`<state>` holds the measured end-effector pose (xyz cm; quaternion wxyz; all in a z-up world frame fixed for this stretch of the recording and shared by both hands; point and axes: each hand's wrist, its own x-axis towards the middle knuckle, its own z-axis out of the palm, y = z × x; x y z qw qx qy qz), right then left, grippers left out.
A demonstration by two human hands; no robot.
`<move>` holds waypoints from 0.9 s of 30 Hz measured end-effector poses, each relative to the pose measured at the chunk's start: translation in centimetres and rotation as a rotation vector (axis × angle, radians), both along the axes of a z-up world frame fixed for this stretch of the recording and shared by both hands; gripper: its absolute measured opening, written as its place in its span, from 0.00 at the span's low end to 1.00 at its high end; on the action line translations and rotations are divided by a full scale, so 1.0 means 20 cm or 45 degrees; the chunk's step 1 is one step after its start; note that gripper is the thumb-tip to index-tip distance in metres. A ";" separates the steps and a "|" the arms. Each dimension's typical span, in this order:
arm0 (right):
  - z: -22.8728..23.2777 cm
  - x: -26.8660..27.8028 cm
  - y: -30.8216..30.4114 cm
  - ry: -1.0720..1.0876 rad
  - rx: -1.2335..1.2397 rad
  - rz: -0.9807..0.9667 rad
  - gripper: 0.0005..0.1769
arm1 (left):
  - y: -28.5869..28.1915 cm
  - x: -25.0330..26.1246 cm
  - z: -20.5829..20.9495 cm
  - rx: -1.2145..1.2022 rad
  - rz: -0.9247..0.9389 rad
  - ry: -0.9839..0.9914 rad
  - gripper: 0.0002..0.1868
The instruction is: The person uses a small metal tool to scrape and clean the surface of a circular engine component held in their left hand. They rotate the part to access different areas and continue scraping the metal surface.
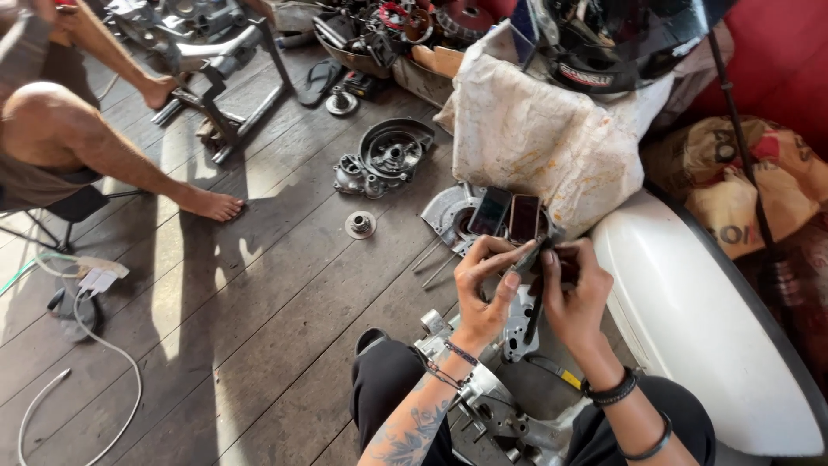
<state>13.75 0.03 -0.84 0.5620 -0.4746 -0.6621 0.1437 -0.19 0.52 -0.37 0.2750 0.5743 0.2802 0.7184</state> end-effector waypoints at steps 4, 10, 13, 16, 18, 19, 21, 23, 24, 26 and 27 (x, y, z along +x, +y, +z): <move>-0.05 -0.01 -0.02 -0.013 -0.042 0.138 0.07 | 0.00 -0.03 -0.01 -0.009 0.062 0.026 0.24; -0.13 0.01 0.02 0.070 -0.110 0.064 0.09 | -0.05 -0.06 -0.02 0.040 0.154 -0.026 0.20; -0.11 -0.07 -0.03 -0.085 -0.216 0.053 0.09 | -0.08 -0.11 -0.03 -0.134 0.132 0.152 0.23; -0.11 -0.05 -0.01 -0.115 -0.228 0.056 0.09 | -0.08 -0.09 -0.05 -0.177 0.096 0.130 0.25; -0.08 -0.04 -0.01 -0.011 -0.157 -0.011 0.12 | -0.10 -0.09 -0.04 -0.166 0.071 0.163 0.22; -0.09 -0.07 -0.05 -0.015 -0.157 -0.010 0.12 | -0.10 -0.09 -0.04 -0.166 0.071 0.159 0.22; -0.10 -0.12 -0.09 -0.038 -0.283 0.113 0.08 | -0.07 -0.09 -0.03 -0.159 0.141 0.119 0.26; -0.11 -0.12 -0.08 -0.075 -0.274 0.092 0.08 | -0.06 -0.08 -0.03 -0.176 0.130 0.092 0.25; -0.11 -0.12 -0.08 -0.113 -0.270 0.079 0.09 | -0.06 -0.08 -0.03 -0.199 0.128 0.065 0.24; -0.08 -0.07 -0.05 -0.061 -0.215 0.000 0.11 | -0.09 -0.06 0.00 -0.199 0.091 0.110 0.27; -0.07 -0.04 -0.04 -0.008 -0.157 -0.076 0.13 | -0.11 -0.05 0.01 -0.197 0.057 0.155 0.29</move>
